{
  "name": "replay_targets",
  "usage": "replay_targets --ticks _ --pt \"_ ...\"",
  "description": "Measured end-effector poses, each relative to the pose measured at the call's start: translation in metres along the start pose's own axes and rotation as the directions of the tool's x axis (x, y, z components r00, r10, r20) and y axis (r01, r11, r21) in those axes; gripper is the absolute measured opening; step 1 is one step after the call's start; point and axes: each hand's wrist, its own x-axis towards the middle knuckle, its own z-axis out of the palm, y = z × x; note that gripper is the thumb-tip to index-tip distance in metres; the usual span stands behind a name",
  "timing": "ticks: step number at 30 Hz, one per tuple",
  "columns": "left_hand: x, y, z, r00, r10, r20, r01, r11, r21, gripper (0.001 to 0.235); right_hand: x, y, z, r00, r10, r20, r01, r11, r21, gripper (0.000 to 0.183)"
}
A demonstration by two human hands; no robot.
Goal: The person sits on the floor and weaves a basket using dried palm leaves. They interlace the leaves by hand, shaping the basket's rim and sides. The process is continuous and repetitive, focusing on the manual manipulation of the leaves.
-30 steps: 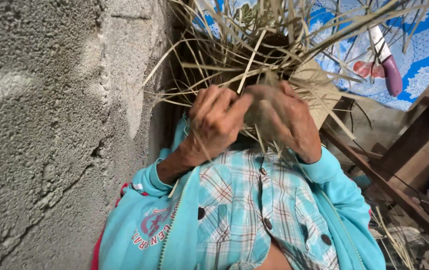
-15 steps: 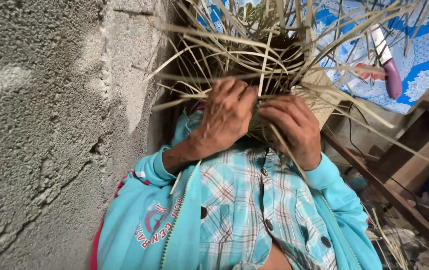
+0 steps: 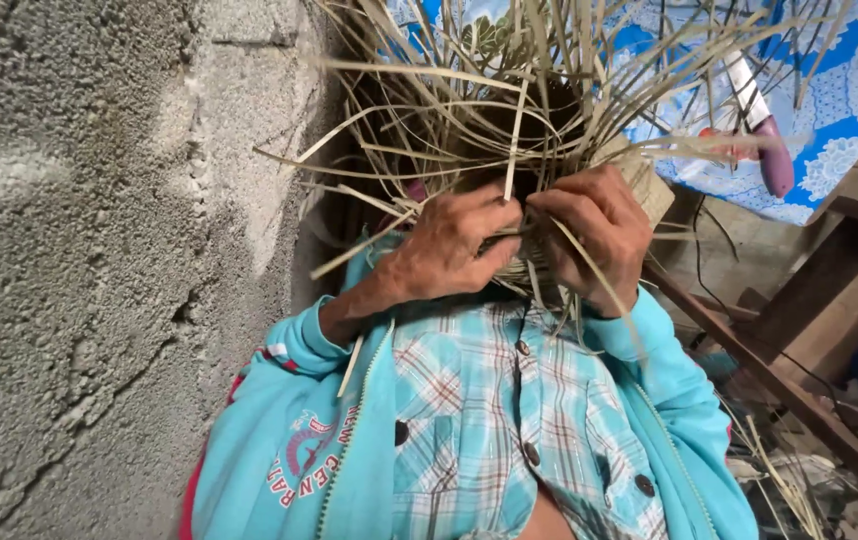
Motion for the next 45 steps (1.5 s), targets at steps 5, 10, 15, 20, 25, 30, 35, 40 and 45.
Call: replay_targets --ticks 5,10,15,20,25,30,35,40,45 --pt "0.001 -0.015 0.003 0.999 0.014 -0.046 -0.016 0.999 -0.047 0.006 -0.005 0.005 0.009 0.997 0.008 -0.082 -0.013 0.998 -0.064 0.001" --pt "0.01 -0.001 -0.004 0.995 0.059 -0.077 -0.061 0.998 -0.027 0.006 -0.013 0.002 0.005 0.993 -0.056 -0.105 0.031 0.974 -0.224 0.004" --pt "0.015 0.002 -0.007 0.99 0.085 -0.113 -0.094 0.992 -0.081 0.006 -0.023 0.0 -0.003 0.99 -0.104 -0.098 0.064 0.935 -0.348 0.007" --pt "0.015 -0.001 -0.005 0.986 0.106 -0.131 -0.117 0.99 -0.083 0.007 -0.02 -0.013 -0.01 1.0 0.027 0.001 -0.026 0.983 -0.18 0.013" --pt "0.019 0.011 -0.007 0.984 0.088 -0.153 -0.107 0.986 -0.127 0.015 -0.025 -0.007 -0.014 0.936 0.353 -0.014 -0.343 0.918 0.199 0.005" --pt "0.013 -0.007 0.001 0.985 0.024 -0.172 -0.066 0.968 -0.243 0.016 -0.028 0.001 -0.007 0.804 0.557 -0.209 -0.484 0.817 0.314 0.016" --pt "0.013 -0.001 -0.002 0.973 -0.224 -0.058 0.181 0.893 -0.413 0.009 -0.031 0.015 -0.014 0.889 0.36 -0.283 -0.417 0.892 -0.175 0.013" --pt "0.015 0.008 -0.008 0.959 -0.28 -0.029 0.253 0.901 -0.352 0.009 -0.063 0.01 -0.037 0.937 0.307 -0.166 -0.347 0.865 -0.362 0.023" --pt "0.013 0.01 -0.006 0.973 -0.215 -0.088 0.201 0.968 -0.15 0.006 -0.039 -0.029 -0.034 0.964 0.25 -0.088 -0.263 0.942 -0.208 0.013"
